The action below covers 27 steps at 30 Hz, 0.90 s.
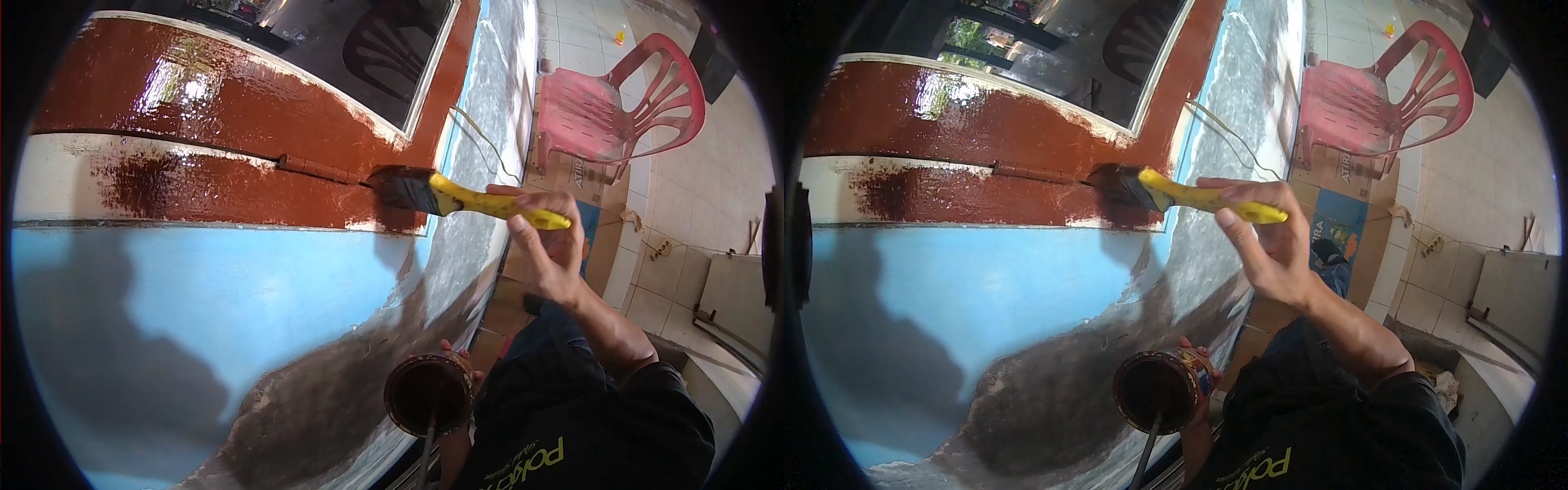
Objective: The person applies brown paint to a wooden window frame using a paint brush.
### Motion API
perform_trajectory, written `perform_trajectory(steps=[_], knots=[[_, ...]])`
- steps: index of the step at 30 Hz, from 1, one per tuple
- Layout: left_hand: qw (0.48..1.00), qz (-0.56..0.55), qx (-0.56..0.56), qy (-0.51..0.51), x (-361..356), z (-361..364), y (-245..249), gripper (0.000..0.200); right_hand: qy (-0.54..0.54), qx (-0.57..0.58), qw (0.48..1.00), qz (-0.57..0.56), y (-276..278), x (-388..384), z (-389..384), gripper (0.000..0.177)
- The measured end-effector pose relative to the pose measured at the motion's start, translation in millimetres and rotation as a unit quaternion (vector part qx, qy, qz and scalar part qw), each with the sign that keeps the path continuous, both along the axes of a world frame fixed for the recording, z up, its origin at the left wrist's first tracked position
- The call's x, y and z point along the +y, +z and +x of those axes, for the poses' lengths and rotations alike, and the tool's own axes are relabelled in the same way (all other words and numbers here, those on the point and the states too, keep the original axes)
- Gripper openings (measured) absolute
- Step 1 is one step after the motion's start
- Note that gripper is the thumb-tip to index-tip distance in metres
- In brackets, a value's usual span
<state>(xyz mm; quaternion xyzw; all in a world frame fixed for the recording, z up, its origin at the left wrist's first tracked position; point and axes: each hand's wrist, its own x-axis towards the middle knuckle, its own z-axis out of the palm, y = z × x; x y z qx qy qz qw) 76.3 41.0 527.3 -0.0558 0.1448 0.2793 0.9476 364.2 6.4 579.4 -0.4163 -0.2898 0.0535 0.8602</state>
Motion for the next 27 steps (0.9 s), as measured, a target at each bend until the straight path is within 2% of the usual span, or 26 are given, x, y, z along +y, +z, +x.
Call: perform_trajectory(steps=[2,8,10,12,15,20,22,26,27], knots=[[1.000,0.011,-0.013,0.001,0.7,-0.9,-3.0,0.063,0.031,0.082,0.995,0.047,7.3,-0.8,-0.1,0.017],[1.000,-0.002,-0.008,0.005,0.5,-8.1,-13.5,0.069,0.099,0.257,0.959,0.063,3.6,10.9,4.6,0.021],[0.999,0.033,-0.024,-0.002,1.2,-1.2,-8.3,0.070,0.089,0.288,0.951,0.062,3.0,10.8,4.4,0.022],[1.000,-0.009,-0.022,-0.008,2.7,-1.1,-3.6,0.068,0.093,0.321,0.937,0.097,6.2,6.4,0.2,0.023],[1.000,0.007,-0.008,0.003,-0.3,0.7,0.5,0.064,0.152,0.367,0.906,0.145,11.5,4.5,-1.4,0.023],[0.999,0.000,-0.031,-0.013,3.4,4.4,-1.3,0.058,0.087,0.330,0.934,0.104,-1.2,18.2,-5.9,0.021],[0.997,0.056,-0.043,-0.021,6.1,1.9,-8.3,0.058,0.058,0.317,0.940,0.115,10.0,10.9,-6.1,0.021],[0.999,0.021,-0.033,-0.010,0.8,4.4,-4.6,0.057,0.112,0.344,0.923,0.130,8.0,12.5,-1.9,0.020],[1.000,0.007,-0.026,-0.004,-1.0,5.5,-1.3,0.058,0.089,0.321,0.937,0.103,3.5,18.4,-3.8,0.020]])
